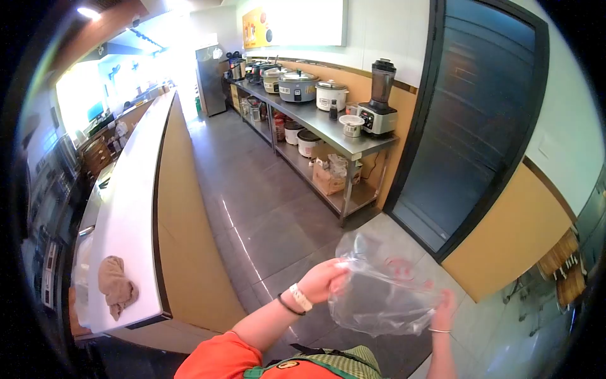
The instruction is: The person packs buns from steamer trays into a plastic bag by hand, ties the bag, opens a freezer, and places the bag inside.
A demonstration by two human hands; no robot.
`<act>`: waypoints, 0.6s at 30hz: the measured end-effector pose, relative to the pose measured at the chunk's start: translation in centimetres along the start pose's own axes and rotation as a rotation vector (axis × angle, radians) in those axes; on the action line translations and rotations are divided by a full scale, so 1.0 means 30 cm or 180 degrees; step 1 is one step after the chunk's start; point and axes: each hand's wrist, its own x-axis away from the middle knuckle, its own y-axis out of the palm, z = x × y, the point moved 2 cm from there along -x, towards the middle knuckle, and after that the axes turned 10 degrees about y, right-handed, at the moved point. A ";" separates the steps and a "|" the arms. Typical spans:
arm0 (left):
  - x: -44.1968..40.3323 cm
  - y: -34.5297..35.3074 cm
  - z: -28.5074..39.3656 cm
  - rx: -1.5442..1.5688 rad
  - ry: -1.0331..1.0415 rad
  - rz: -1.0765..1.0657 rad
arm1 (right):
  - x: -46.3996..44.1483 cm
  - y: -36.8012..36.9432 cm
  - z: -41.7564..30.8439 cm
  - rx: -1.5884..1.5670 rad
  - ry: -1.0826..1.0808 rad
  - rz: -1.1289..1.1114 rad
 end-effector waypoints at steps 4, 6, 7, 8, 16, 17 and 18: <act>0.229 0.220 0.174 -0.3204 0.3721 -0.2063 | 0.129 -0.220 -0.302 -0.1835 -0.1277 0.1324; 0.201 0.173 0.072 -0.3491 0.4019 -0.1804 | 0.221 -0.198 -0.267 -0.0908 -0.1926 0.1015; 0.175 0.120 -0.015 -0.3761 0.4320 -0.1529 | 0.234 -0.125 -0.179 0.0299 -0.2093 0.0117; 0.106 -0.011 -0.166 -0.4016 0.3956 -0.1536 | 0.260 -0.027 -0.114 0.1454 -0.2198 -0.1144; -0.071 -0.194 -0.566 -0.3395 -0.1547 -0.2022 | 0.335 -0.190 0.584 0.1454 0.0550 -0.1743; -0.093 -0.130 -0.612 -0.2049 -0.1692 -0.1212 | 0.336 -0.264 0.620 0.1252 0.0812 -0.1415; -0.129 -0.039 -0.676 -0.0799 -0.1872 -0.0423 | 0.341 -0.322 0.701 0.1075 0.0978 -0.1259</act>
